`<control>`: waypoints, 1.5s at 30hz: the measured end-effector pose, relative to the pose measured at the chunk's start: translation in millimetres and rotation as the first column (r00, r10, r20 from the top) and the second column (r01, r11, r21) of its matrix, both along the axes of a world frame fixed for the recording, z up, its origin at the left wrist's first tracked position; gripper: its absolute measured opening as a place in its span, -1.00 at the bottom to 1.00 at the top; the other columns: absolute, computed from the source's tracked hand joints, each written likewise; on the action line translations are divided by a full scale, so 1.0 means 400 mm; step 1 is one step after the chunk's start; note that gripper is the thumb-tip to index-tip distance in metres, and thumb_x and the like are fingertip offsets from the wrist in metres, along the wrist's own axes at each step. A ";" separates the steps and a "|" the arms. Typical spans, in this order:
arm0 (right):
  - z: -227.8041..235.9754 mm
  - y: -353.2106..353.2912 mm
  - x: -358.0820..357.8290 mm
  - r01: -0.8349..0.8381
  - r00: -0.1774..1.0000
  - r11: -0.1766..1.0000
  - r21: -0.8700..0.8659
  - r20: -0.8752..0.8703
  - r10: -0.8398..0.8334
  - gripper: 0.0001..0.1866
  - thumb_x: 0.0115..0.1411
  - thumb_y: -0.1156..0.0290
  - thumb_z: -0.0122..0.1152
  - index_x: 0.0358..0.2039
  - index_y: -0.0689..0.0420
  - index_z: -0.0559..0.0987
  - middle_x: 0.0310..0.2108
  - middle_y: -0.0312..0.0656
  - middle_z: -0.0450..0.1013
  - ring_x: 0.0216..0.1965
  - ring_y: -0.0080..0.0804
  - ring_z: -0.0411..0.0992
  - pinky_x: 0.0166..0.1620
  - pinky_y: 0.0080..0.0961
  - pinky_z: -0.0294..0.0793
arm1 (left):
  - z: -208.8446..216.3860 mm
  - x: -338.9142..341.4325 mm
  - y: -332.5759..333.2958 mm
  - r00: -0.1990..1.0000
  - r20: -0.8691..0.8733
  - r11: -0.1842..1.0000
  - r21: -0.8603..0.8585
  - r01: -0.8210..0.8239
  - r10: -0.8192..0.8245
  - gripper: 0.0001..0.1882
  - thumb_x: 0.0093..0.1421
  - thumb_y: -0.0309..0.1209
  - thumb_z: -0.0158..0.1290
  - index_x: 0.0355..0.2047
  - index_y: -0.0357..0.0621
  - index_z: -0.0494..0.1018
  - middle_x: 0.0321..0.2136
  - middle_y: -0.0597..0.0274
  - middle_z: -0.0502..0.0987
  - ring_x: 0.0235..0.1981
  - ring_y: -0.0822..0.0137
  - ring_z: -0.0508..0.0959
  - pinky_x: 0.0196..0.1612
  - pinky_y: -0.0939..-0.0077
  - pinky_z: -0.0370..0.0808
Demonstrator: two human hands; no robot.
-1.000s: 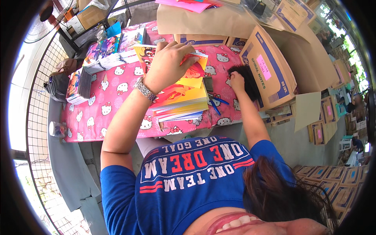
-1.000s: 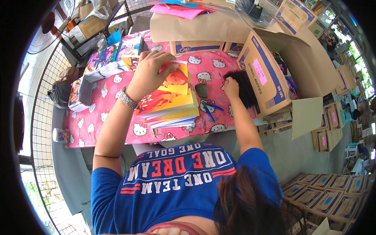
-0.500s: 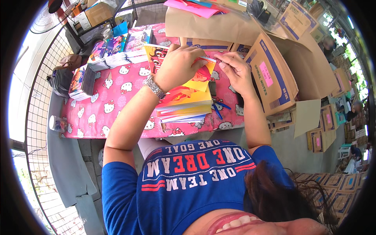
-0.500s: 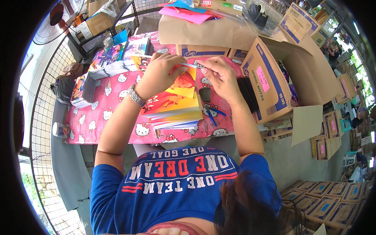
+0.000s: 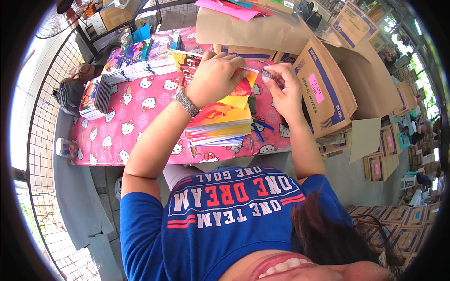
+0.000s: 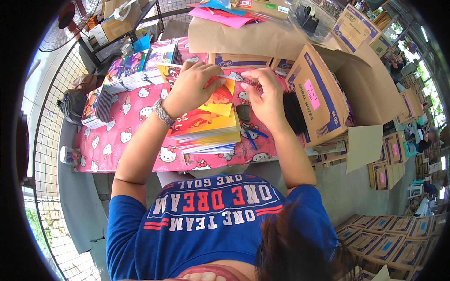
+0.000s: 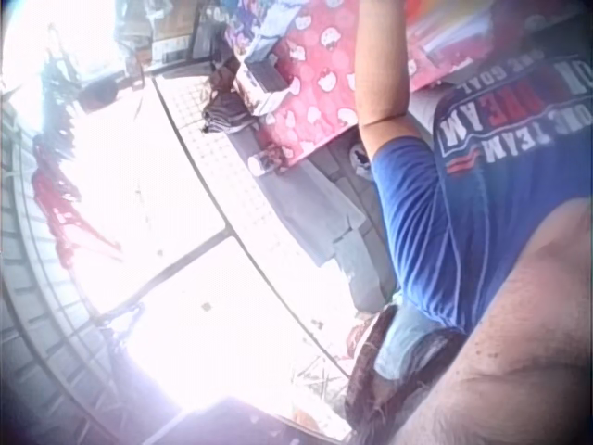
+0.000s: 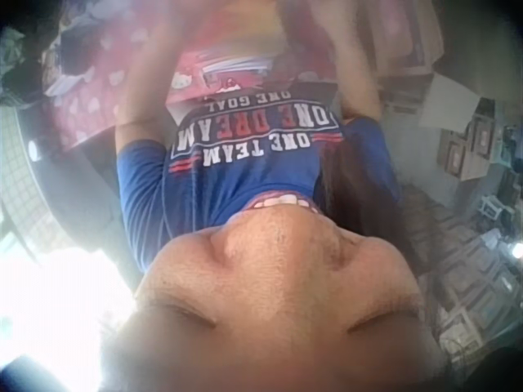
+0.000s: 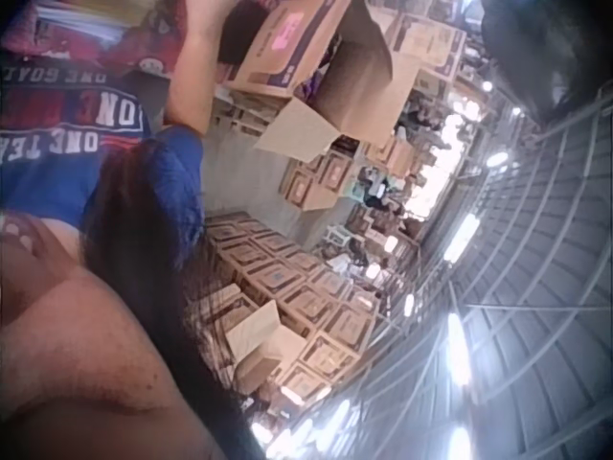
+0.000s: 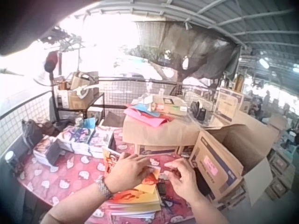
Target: The person aligns notebooks one at a time and manually threads plastic spiral binding coils through the punched holes, using pliers to trim and secure the ends.
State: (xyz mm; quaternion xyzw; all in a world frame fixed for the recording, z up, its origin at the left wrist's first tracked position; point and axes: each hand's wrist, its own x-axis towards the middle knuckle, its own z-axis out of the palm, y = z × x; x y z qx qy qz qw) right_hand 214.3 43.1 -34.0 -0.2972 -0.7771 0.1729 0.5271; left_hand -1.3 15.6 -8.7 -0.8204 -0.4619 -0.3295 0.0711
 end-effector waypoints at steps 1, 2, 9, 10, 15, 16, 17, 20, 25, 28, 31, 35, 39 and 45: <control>-0.001 0.001 0.000 0.017 1.000 1.000 -0.013 -0.014 -0.017 -0.74 0.08 0.69 0.29 -0.20 0.20 0.55 -0.28 -0.21 0.44 -0.22 -0.43 0.49 -0.15 -0.52 0.49 | 0.002 0.001 0.000 1.000 -0.004 1.000 0.005 -0.006 0.006 -0.79 0.23 -0.25 0.13 -0.24 -0.09 0.56 -0.40 0.20 0.60 -0.28 0.20 0.54 -0.07 0.30 0.31; 0.001 0.001 0.001 -0.015 1.000 0.999 -0.036 0.001 0.015 -0.75 0.09 0.69 0.29 -0.20 0.20 0.55 -0.28 -0.21 0.44 -0.22 -0.44 0.49 -0.15 -0.53 0.49 | 0.004 0.002 0.001 1.000 -0.011 1.000 0.007 -0.011 0.012 -0.79 0.23 -0.25 0.13 -0.25 -0.09 0.56 -0.40 0.20 0.60 -0.28 0.20 0.54 -0.07 0.30 0.31; -0.004 0.017 0.024 -0.248 0.969 0.948 -0.200 -0.059 0.241 -0.76 0.15 0.66 0.25 -0.15 0.21 0.56 -0.24 -0.24 0.45 -0.22 -0.52 0.48 -0.14 -0.57 0.50 | 0.004 0.009 -0.010 1.000 0.007 1.000 -0.014 -0.022 0.022 -0.79 0.22 -0.24 0.14 -0.27 -0.10 0.56 -0.42 0.21 0.59 -0.29 0.20 0.54 -0.08 0.29 0.32; -0.004 0.022 0.025 -0.263 0.965 0.939 -0.221 -0.066 0.255 -0.76 0.16 0.65 0.25 -0.13 0.21 0.56 -0.24 -0.24 0.45 -0.22 -0.52 0.48 -0.14 -0.57 0.50 | 0.009 0.009 -0.010 1.000 -0.003 0.999 -0.032 -0.026 0.026 -0.79 0.22 -0.24 0.14 -0.27 -0.10 0.56 -0.42 0.21 0.59 -0.30 0.20 0.54 -0.09 0.29 0.32; 0.052 0.009 0.055 -0.256 0.946 0.785 -0.564 0.020 0.323 -0.77 0.23 0.58 0.21 -0.09 0.23 0.56 -0.24 -0.21 0.46 -0.22 -0.47 0.49 -0.14 -0.54 0.51 | -0.001 0.009 -0.014 1.000 -0.012 1.000 -0.005 -0.028 0.028 -0.81 0.21 -0.29 0.13 -0.22 -0.07 0.54 -0.41 0.24 0.59 -0.27 0.21 0.55 -0.08 0.28 0.32; 0.068 0.000 0.056 -0.214 0.946 0.659 -0.721 0.015 0.324 -0.78 0.24 0.56 0.20 -0.09 0.24 0.56 -0.26 -0.21 0.46 -0.23 -0.45 0.49 -0.15 -0.53 0.51 | -0.006 0.011 -0.016 1.000 -0.012 0.999 0.024 -0.022 0.023 -0.80 0.20 -0.31 0.13 -0.18 -0.05 0.52 -0.40 0.25 0.59 -0.26 0.21 0.55 -0.08 0.27 0.32; 0.068 -0.005 0.049 -0.182 0.954 0.863 -0.471 0.128 0.271 -0.77 0.25 0.52 0.20 -0.07 0.23 0.55 -0.26 -0.19 0.48 -0.25 -0.43 0.50 -0.16 -0.51 0.51 | -0.009 0.015 -0.020 1.000 -0.014 0.999 0.051 -0.015 0.016 -0.77 0.18 -0.34 0.13 -0.14 -0.04 0.50 -0.39 0.26 0.59 -0.25 0.21 0.56 -0.08 0.27 0.32; 0.069 -0.025 0.028 -0.082 0.961 0.996 0.019 0.266 0.074 -0.73 0.29 0.40 0.19 -0.03 0.21 0.52 -0.27 -0.14 0.51 -0.29 -0.35 0.51 -0.19 -0.47 0.51 | -0.006 0.038 -0.033 0.996 -0.083 0.991 0.132 -0.027 0.038 -0.64 0.12 -0.41 0.11 -0.04 0.01 0.42 -0.33 0.30 0.60 -0.21 0.23 0.57 -0.07 0.23 0.33; 0.115 -0.070 0.023 0.011 0.934 0.970 -0.243 0.349 0.077 -0.70 0.30 0.37 0.17 0.02 0.16 0.46 -0.34 -0.11 0.49 -0.32 -0.27 0.52 -0.23 -0.46 0.51 | -0.009 0.043 -0.042 0.990 -0.141 0.998 0.070 0.004 0.005 -0.69 0.11 -0.47 0.06 -0.11 0.04 0.38 -0.27 0.32 0.58 -0.19 0.24 0.57 -0.08 0.20 0.33; 0.108 -0.072 0.023 -0.102 0.930 0.959 -0.266 0.317 0.187 -0.61 0.37 0.29 0.09 0.15 0.12 0.37 -0.36 -0.08 0.50 -0.45 -0.29 0.52 -0.30 -0.44 0.53 | -0.011 0.038 -0.054 0.996 -0.085 0.998 0.054 0.030 -0.026 -0.73 0.16 -0.45 0.06 -0.12 0.02 0.38 -0.25 0.30 0.58 -0.17 0.21 0.57 -0.06 0.18 0.33; 0.071 0.036 0.058 -0.573 0.792 0.350 -0.741 -0.390 0.470 -0.56 0.44 0.17 -0.05 0.20 0.14 0.30 -0.40 -0.06 0.53 -0.50 -0.34 0.52 -0.31 -0.42 0.58 | -0.017 0.028 -0.072 0.998 -0.053 0.996 0.084 0.038 -0.034 -0.77 0.21 -0.37 0.06 -0.12 0.01 0.38 -0.24 0.26 0.58 -0.13 0.18 0.56 -0.04 0.16 0.32; -0.411 0.261 0.031 -0.456 0.864 0.368 -0.810 -0.503 -0.035 -0.57 0.41 0.17 -0.07 0.09 0.23 0.41 -0.20 0.05 0.54 -0.31 -0.16 0.56 -0.19 -0.28 0.59 | 0.009 0.037 -0.080 0.991 -0.130 1.000 0.022 0.005 -0.002 -0.78 0.28 -0.24 0.05 -0.12 0.01 0.39 -0.25 0.24 0.58 -0.11 0.18 0.55 -0.03 0.16 0.30; -0.843 0.325 -0.001 0.641 0.760 0.566 -0.518 0.528 -0.378 -0.34 0.25 -0.08 0.07 0.10 0.27 0.41 0.08 0.22 0.39 0.06 0.14 0.40 0.13 -0.06 0.43 | 0.019 0.038 -0.058 0.991 -0.119 0.998 0.001 0.063 -0.062 -0.84 0.32 -0.24 0.00 -0.20 0.00 0.43 -0.33 0.24 0.55 -0.17 0.19 0.54 -0.04 0.16 0.29; -0.661 0.207 -0.066 0.706 0.520 0.649 -0.284 0.830 -0.202 -0.33 0.14 -0.20 0.13 0.08 0.04 0.41 0.14 0.15 0.31 0.28 0.10 0.16 0.21 0.00 0.32 | 0.003 0.018 -0.090 0.997 -0.065 0.999 -0.039 0.033 -0.036 -0.81 0.28 -0.25 0.06 -0.16 0.01 0.42 -0.35 0.24 0.58 -0.17 0.20 0.55 -0.02 0.18 0.27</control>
